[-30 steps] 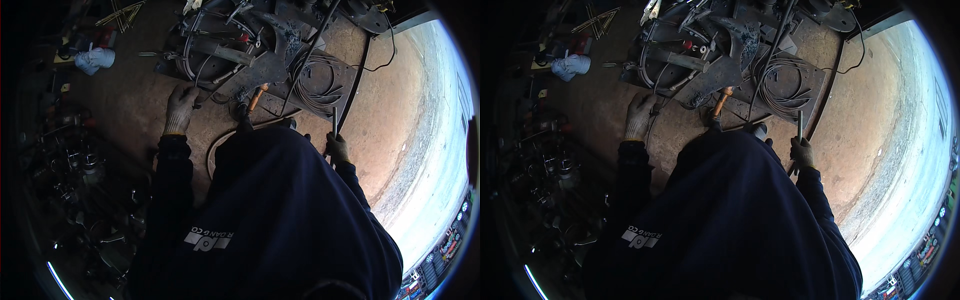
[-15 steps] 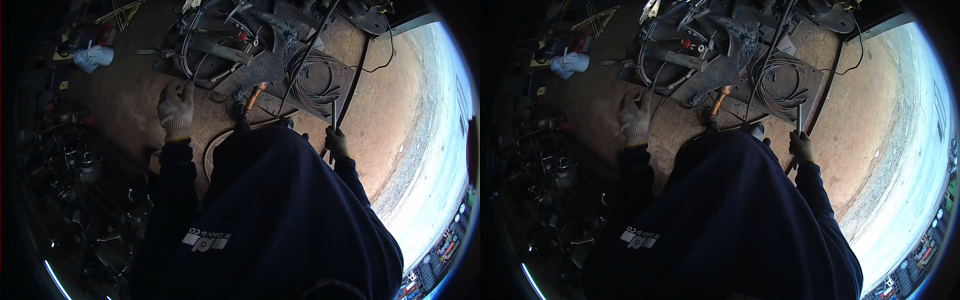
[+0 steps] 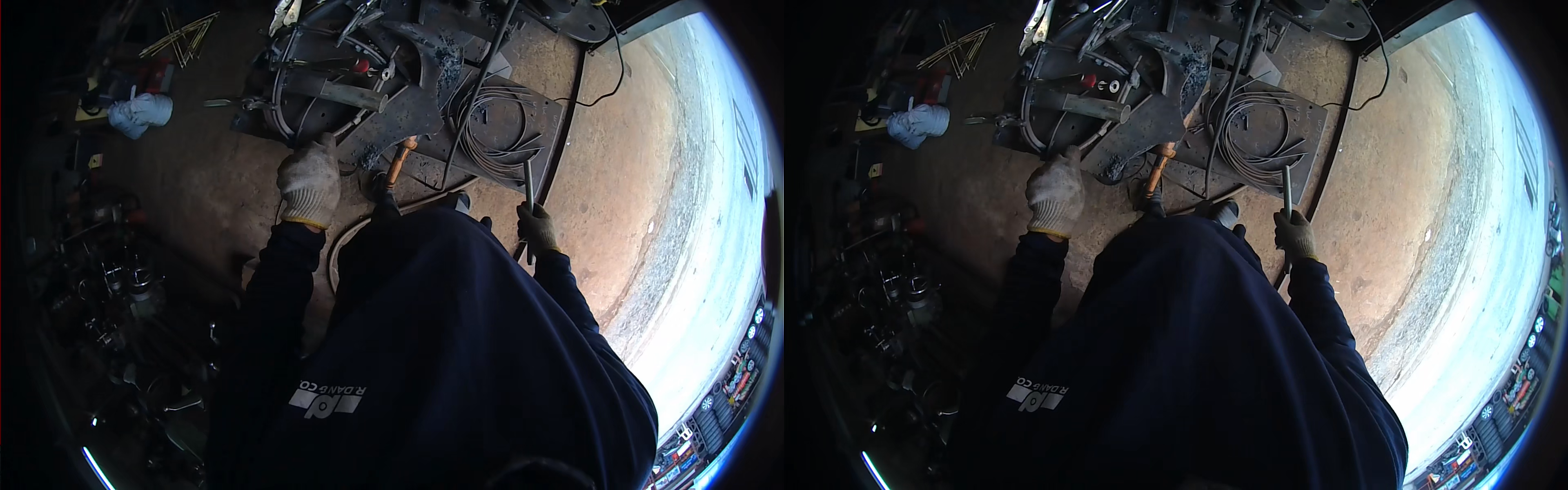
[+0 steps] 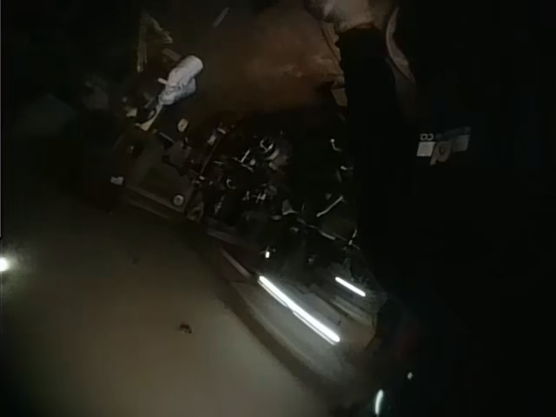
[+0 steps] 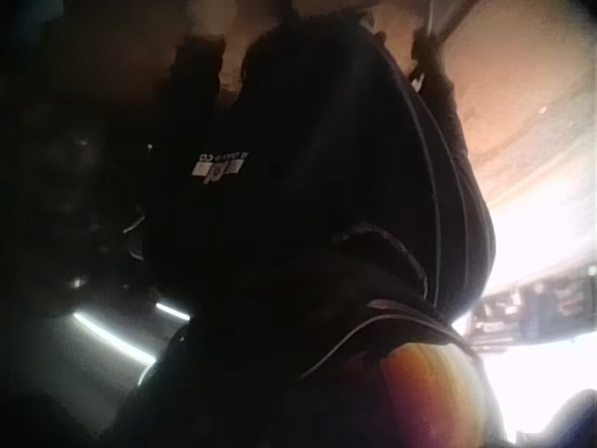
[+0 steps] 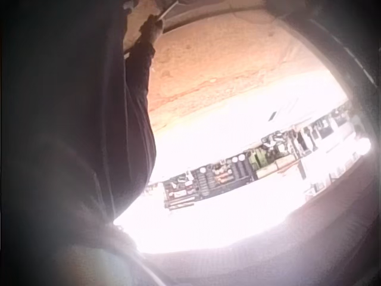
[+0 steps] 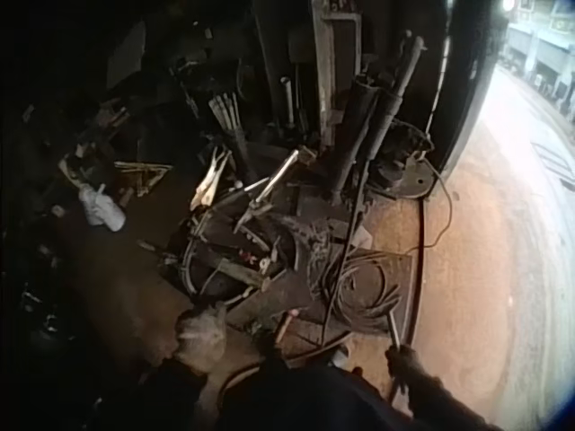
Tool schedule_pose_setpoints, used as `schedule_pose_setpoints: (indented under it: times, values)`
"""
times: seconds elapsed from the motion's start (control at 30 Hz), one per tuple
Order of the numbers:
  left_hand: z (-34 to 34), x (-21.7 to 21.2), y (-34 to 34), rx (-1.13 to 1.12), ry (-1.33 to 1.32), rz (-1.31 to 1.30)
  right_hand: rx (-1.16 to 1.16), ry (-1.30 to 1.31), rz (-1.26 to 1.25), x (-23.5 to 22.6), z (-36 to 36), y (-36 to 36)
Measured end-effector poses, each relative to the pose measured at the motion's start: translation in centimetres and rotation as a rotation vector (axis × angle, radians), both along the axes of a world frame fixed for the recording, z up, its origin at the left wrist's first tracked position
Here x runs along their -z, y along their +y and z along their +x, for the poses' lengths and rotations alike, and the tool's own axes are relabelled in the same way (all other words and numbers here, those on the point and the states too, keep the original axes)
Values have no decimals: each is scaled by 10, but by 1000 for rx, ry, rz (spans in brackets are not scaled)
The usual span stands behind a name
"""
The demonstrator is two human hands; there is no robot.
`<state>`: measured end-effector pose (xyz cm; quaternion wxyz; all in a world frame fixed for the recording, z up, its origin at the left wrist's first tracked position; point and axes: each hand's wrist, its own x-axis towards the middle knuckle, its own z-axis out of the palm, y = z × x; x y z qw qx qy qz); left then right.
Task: The person assembles a metal structure by aligning curved pipes and flat plates in a jig, using a hammer to seat the components, and then performs arc welding at multiple joints.
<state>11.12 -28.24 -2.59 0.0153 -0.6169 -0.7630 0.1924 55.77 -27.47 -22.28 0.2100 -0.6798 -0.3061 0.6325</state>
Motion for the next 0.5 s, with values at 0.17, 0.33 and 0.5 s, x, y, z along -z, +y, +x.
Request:
schedule_pose_setpoints:
  times: [0.17,0.33,0.5]
  values:
    - [-14,-17,-21,-2,-361,-54,-2,-16,-30,-22,-8,-4]
    - [-19,-61,-35,-10,-878,-199,-96,143,82,-74,-33,5]
    - [60,-66,40,-489,-1601,-234,-113,553,274,-144,-94,38]
